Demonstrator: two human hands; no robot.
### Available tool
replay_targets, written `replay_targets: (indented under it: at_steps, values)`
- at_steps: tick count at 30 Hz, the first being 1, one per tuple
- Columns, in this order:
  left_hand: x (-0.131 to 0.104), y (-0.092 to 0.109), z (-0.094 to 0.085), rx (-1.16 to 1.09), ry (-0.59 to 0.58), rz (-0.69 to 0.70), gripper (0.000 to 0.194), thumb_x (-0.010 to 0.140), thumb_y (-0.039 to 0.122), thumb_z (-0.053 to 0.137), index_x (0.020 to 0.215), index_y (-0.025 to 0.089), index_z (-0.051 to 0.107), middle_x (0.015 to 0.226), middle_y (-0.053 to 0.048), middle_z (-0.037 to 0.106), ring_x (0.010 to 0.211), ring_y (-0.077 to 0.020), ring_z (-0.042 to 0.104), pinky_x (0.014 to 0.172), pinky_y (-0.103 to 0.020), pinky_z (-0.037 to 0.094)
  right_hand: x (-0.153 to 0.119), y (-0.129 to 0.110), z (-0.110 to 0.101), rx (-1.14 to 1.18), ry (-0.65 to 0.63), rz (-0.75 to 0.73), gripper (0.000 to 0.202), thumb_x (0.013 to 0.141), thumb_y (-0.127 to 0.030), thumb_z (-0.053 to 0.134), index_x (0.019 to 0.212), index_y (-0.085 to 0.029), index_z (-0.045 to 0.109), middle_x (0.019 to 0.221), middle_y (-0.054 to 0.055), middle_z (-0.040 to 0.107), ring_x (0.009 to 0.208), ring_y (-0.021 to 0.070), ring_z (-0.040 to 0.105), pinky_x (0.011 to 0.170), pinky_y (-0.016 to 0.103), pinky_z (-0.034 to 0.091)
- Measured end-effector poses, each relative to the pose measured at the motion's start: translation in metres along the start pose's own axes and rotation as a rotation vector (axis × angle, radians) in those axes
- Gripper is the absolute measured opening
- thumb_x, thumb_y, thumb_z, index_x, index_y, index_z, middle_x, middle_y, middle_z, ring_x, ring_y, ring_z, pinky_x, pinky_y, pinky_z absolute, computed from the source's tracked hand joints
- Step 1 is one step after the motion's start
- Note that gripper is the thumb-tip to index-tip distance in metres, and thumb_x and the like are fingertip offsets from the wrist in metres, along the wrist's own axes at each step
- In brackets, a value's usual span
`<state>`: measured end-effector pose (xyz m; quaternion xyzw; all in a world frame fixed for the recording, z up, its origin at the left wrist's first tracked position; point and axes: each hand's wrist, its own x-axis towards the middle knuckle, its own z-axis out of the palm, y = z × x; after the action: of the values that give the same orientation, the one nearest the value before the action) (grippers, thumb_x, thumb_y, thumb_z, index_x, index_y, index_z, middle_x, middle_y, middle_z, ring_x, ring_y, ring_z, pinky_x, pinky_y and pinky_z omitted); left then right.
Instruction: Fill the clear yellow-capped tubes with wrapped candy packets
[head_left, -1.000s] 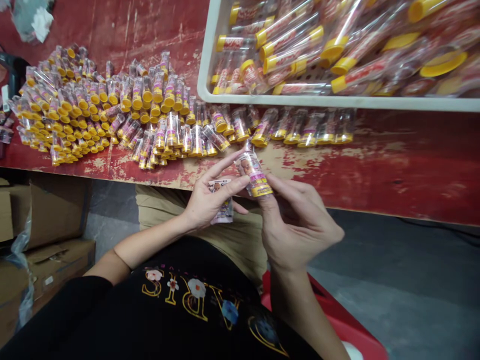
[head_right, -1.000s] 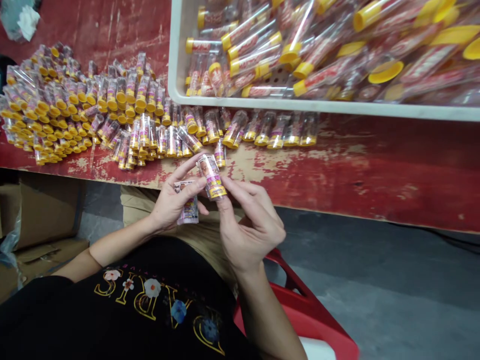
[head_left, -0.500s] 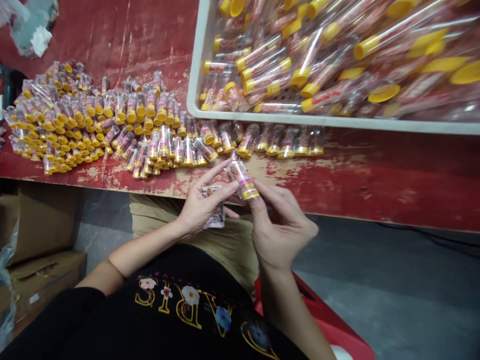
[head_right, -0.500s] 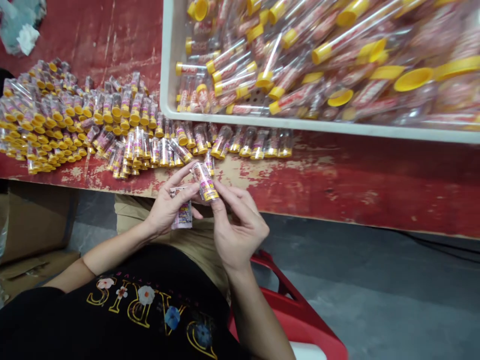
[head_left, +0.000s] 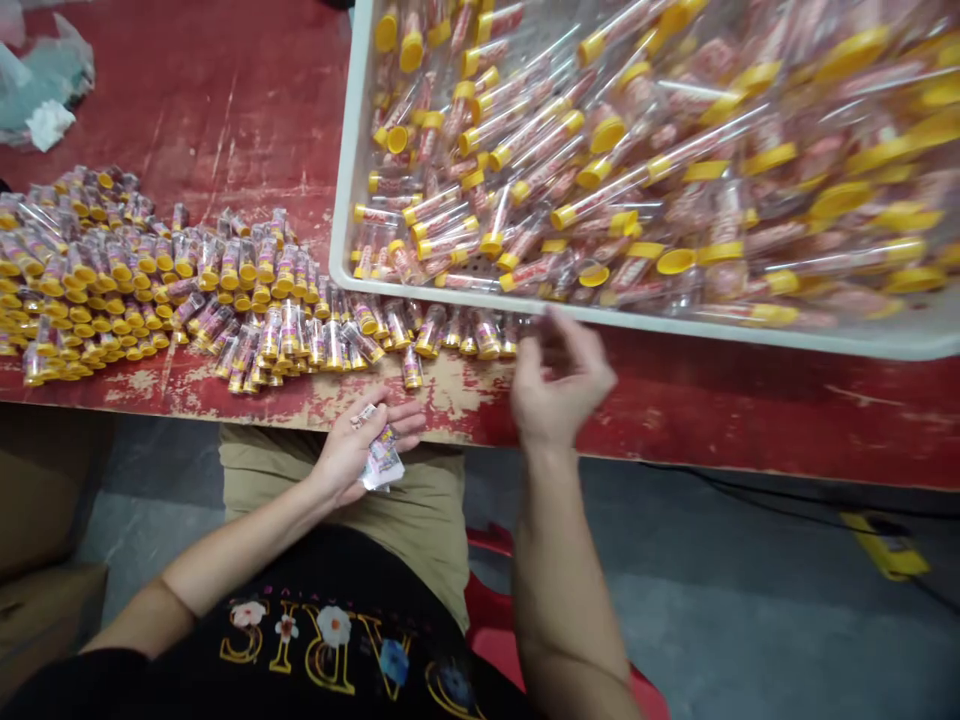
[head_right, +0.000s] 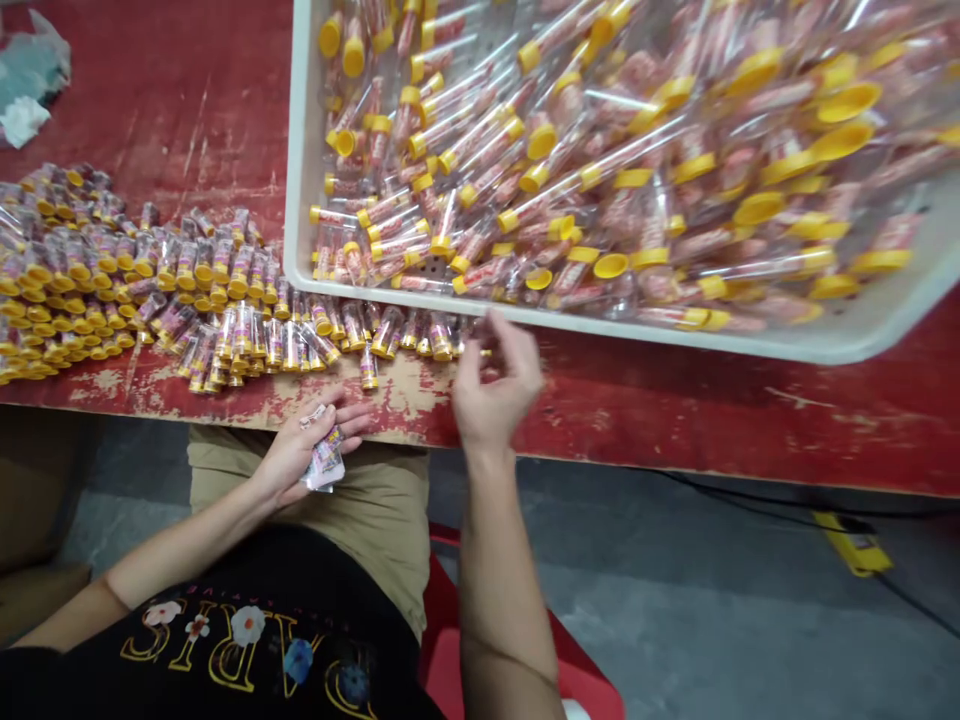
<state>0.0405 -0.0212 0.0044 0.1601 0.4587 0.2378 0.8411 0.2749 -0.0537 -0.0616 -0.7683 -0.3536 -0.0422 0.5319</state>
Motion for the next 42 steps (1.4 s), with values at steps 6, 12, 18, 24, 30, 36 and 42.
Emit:
replay_targets:
  at_steps: [6, 12, 18, 24, 30, 36, 42]
  values:
    - [0.004, 0.004, -0.002, 0.084, -0.029, 0.045, 0.029, 0.106, 0.019, 0.058, 0.134, 0.011, 0.062, 0.129, -0.022, 0.077, 0.107, -0.0254, 0.080, 0.071, -0.027, 0.064, 0.116, 0.009, -0.027, -0.287, -0.210, -0.087, 0.034, 0.076, -0.005, 0.079, 0.108, -0.016, 0.082, 0.131, 0.018, 0.066, 0.141, 0.0361, 0.051, 0.122, 0.057, 0.036]
    - [0.008, -0.003, -0.005, 0.097, -0.084, 0.191, 0.032, 0.097, 0.042, 0.075, 0.111, 0.014, 0.072, 0.125, -0.017, 0.079, 0.106, -0.0271, 0.079, 0.066, -0.026, 0.063, 0.053, -0.033, -0.043, 0.097, -0.321, -0.060, 0.019, 0.105, -0.035, 0.055, 0.117, -0.024, 0.066, 0.109, 0.010, 0.075, 0.100, 0.0179, 0.072, 0.093, 0.037, 0.057]
    - [0.012, -0.009, 0.001, 0.157, -0.135, 0.438, 0.053, 0.074, 0.065, 0.089, 0.094, 0.016, 0.081, 0.131, -0.013, 0.076, 0.105, -0.0211, 0.075, 0.074, -0.022, 0.060, -0.077, -0.086, -0.019, 0.580, -0.607, 0.442, 0.041, 0.073, -0.055, 0.091, 0.090, -0.021, 0.073, 0.075, -0.001, 0.068, 0.055, 0.0094, 0.055, 0.051, 0.024, 0.047]
    - [0.007, -0.013, 0.002, 0.094, 0.032, 0.384, 0.061, 0.054, 0.057, 0.101, 0.090, 0.015, 0.077, 0.088, -0.002, 0.075, 0.059, -0.0059, 0.059, 0.048, -0.018, 0.047, -0.097, -0.089, 0.006, 0.508, -0.344, 0.394, 0.039, 0.081, -0.057, 0.085, 0.081, -0.021, 0.072, 0.068, -0.002, 0.063, 0.055, 0.0090, 0.048, 0.053, 0.024, 0.043]
    - [0.005, -0.010, 0.005, -0.028, 0.113, 0.330, 0.055, 0.061, 0.056, 0.099, 0.079, 0.014, 0.068, 0.071, 0.003, 0.068, 0.052, -0.0051, 0.055, 0.047, -0.018, 0.044, -0.092, -0.092, -0.007, 0.666, -0.517, 0.402, 0.043, 0.094, -0.066, 0.066, 0.107, -0.026, 0.072, 0.079, 0.000, 0.060, 0.063, 0.0127, 0.055, 0.057, 0.027, 0.049]
    - [0.001, 0.001, 0.005, -0.055, 0.126, 0.197, 0.038, 0.077, 0.044, 0.094, 0.087, 0.015, 0.072, 0.079, 0.002, 0.070, 0.059, -0.0062, 0.059, 0.052, -0.019, 0.049, -0.095, -0.106, -0.037, 0.473, -0.458, 0.231, 0.064, 0.087, -0.043, 0.083, 0.146, -0.032, 0.061, 0.108, 0.004, 0.066, 0.096, 0.0173, 0.067, 0.088, 0.035, 0.062]
    - [-0.001, 0.000, 0.001, 0.012, -0.003, 0.145, 0.038, 0.079, 0.044, 0.092, 0.092, 0.015, 0.071, 0.089, -0.002, 0.075, 0.064, -0.0098, 0.067, 0.059, -0.022, 0.056, -0.102, -0.103, -0.037, 0.308, -0.288, -0.063, 0.029, 0.086, -0.027, 0.085, 0.114, -0.027, 0.076, 0.103, 0.005, 0.077, 0.094, 0.0213, 0.074, 0.088, 0.040, 0.064]
